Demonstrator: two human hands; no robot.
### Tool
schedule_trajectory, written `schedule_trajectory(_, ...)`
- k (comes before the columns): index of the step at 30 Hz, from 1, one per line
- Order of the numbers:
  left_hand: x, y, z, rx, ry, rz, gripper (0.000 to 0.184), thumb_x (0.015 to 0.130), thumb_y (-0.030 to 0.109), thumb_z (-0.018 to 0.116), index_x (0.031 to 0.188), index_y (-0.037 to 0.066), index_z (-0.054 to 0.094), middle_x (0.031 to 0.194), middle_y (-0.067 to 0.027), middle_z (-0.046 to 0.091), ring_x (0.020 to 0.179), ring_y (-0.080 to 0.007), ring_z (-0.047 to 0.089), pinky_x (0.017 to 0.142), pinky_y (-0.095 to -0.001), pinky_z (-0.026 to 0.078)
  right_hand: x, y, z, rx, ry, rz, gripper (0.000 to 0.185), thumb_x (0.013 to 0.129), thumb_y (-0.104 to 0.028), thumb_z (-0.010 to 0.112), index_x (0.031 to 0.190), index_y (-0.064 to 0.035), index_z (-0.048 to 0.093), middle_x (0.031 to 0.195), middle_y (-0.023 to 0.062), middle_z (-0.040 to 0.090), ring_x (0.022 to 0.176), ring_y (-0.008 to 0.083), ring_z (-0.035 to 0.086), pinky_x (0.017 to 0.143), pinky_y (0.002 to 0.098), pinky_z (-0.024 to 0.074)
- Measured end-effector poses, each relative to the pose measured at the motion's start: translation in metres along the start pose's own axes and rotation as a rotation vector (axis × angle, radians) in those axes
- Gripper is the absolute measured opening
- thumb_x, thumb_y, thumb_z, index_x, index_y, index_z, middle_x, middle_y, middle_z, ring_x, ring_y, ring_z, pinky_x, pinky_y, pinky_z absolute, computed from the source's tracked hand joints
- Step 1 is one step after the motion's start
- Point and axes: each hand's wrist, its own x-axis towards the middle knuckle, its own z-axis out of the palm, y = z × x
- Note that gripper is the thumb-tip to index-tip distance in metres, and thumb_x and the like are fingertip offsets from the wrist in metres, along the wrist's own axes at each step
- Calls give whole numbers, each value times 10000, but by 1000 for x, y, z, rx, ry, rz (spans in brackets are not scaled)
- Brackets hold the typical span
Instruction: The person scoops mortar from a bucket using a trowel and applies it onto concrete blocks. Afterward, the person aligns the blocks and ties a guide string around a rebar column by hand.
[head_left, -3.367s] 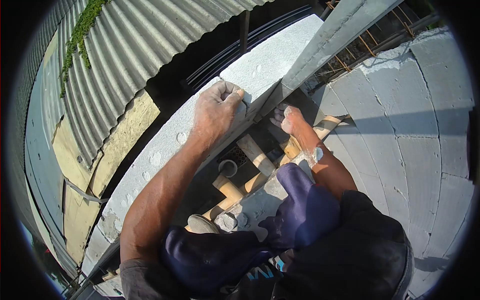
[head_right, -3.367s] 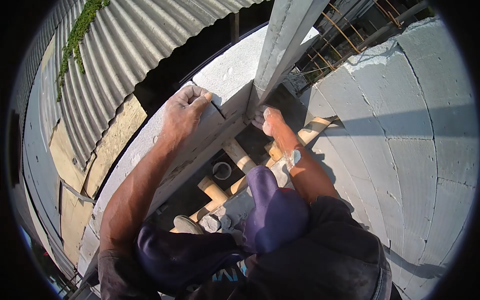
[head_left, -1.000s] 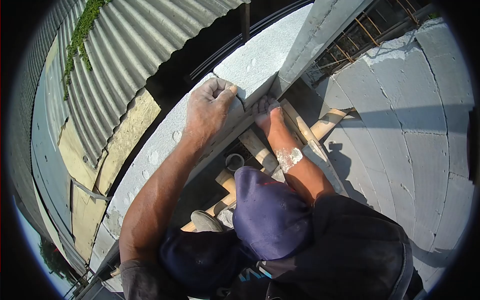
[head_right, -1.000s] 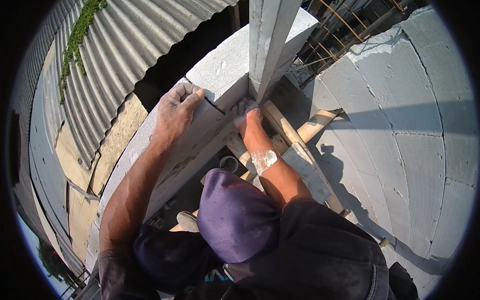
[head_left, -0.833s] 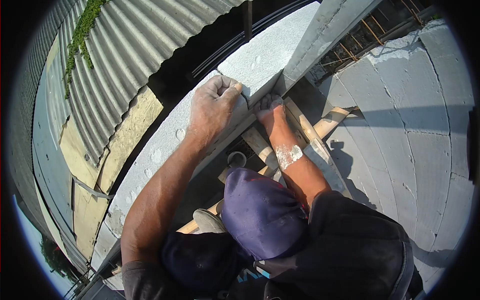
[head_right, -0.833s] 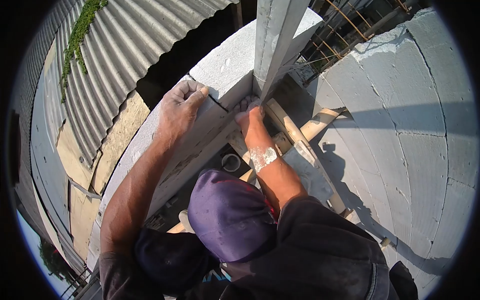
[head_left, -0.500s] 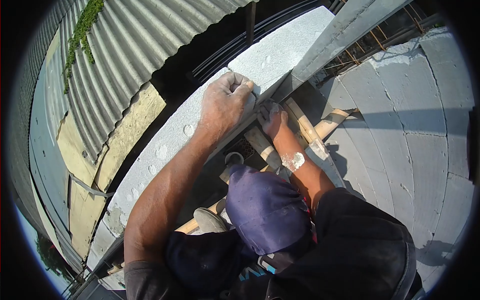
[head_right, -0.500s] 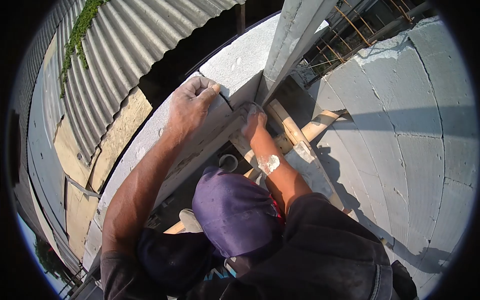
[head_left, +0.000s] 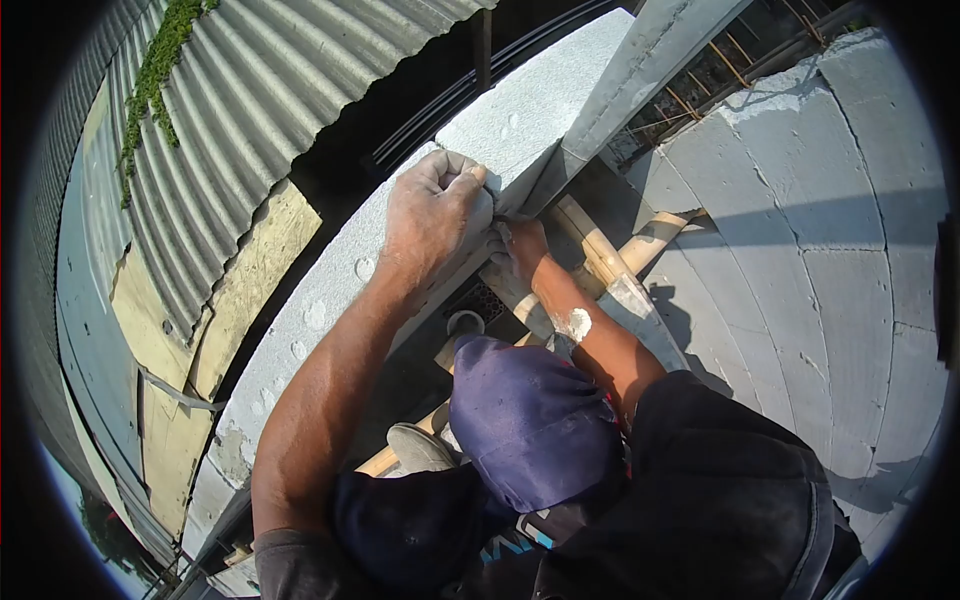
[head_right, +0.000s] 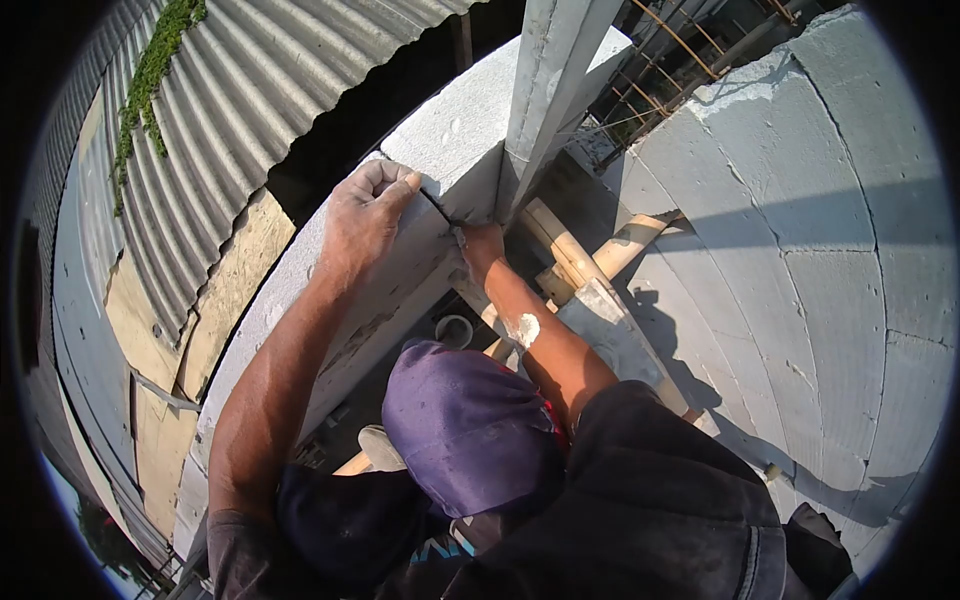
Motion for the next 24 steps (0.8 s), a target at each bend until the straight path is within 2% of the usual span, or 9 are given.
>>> schedule_trajectory(2,0,-1,1,-11,19,25,198,908,238,671,871,44,652,680,43,536,585,-39,438,535,-229,358,-8,-1,6,63,-7,66,144,943,-210,530,952,-111,633,783,19,618,647,143,581,618,311,483)
schedule_trajectory(5,3,-5,3,-21,34,37,203,906,248,673,869,51,641,666,51,519,578,-34,423,528,-224,340,2,13,11,54,70,-55,151,955,-222,509,1002,-142,627,830,9,626,712,144,596,672,320,488)
schedule_trajectory(8,0,0,2,-59,18,0,196,911,248,668,858,63,632,658,61,495,563,-31,396,518,-229,320,-12,6,14,201,34,-81,158,961,-228,491,1032,-162,616,869,4,636,780,157,603,728,348,489)
schedule_trajectory(11,1,1,3,-89,15,-17,177,921,240,669,878,72,632,658,71,482,545,-16,376,492,-216,291,-40,-24,21,286,228,170,130,955,-205,494,1014,-160,601,909,11,636,810,180,606,754,385,494)
schedule_trajectory(14,2,2,1,-194,5,-78,151,928,223,672,912,78,636,666,83,476,530,-2,360,467,-196,263,-51,-29,18,639,64,121,104,949,-168,487,981,-149,584,910,21,619,840,213,606,789,432,509)
schedule_trajectory(17,4,4,0,-265,3,-128,141,928,218,679,934,85,633,666,92,466,522,5,351,453,-180,239,-44,-29,19,817,30,3,93,946,-135,482,978,-128,570,908,37,600,854,237,607,820,463,520)
schedule_trajectory(20,3,13,-4,-294,-28,-157,147,928,231,682,925,94,630,668,95,458,521,-2,341,455,-186,242,-49,-41,17,638,170,-32,95,951,-125,478,986,-110,566,872,51,593,839,244,605,820,466,530)
schedule_trajectory(23,8,21,-7,-277,-26,-176,149,926,206,674,907,60,651,674,76,503,525,-14,370,467,-192,295,-54,-61,20,655,209,-120,97,951,-114,478,1000,-106,561,849,57,594,811,239,607,802,434,533)
schedule_trajectory(24,11,20,-8,-278,-64,-168,146,925,206,679,915,62,651,692,71,514,534,-17,376,463,-194,290,-48,-64,21,703,200,-81,99,954,-116,476,1005,-112,561,840,50,592,801,226,602,783,417,528)
